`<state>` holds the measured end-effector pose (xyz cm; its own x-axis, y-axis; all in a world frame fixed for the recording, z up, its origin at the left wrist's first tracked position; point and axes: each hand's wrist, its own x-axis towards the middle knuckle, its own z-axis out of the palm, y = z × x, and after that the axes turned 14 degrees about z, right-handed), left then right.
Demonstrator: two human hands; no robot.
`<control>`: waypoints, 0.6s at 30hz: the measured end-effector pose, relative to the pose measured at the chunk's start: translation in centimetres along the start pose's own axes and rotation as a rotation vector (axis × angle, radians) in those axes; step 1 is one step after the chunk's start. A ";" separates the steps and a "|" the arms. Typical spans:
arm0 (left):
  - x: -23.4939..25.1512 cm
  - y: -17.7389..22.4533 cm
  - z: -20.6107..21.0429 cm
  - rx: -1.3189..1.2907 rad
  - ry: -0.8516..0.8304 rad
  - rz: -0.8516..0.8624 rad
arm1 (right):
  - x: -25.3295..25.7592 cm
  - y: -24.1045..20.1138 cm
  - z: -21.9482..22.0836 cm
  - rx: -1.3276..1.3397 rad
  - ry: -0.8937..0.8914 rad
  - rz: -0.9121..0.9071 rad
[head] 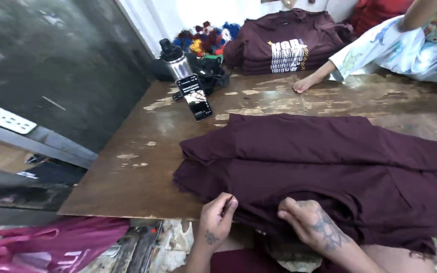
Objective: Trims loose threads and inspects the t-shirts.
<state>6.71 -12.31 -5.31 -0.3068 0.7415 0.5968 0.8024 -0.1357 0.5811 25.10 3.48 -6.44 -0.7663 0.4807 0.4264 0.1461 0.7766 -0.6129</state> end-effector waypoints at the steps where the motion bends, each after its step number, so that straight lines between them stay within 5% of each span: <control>1: 0.0 0.1 0.0 -0.004 0.004 -0.004 | 0.4 -1.3 -1.2 0.050 -0.034 0.056; 7: -0.7 -1.1 0.5 -0.070 0.057 0.055 | -4.4 -2.1 -2.9 0.376 -0.210 -0.145; 12: -1.0 -1.8 0.7 -0.082 0.031 0.080 | -0.7 0.1 0.2 -0.076 0.043 -0.187; 18: -1.1 -1.6 0.7 -0.071 -0.009 0.057 | -4.9 0.1 -0.2 0.132 0.168 -0.212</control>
<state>6.10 -12.43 -7.24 -0.2571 0.7371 0.6250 0.7799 -0.2237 0.5846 29.01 1.27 -8.47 -0.6552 0.3823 0.6516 -0.0976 0.8124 -0.5748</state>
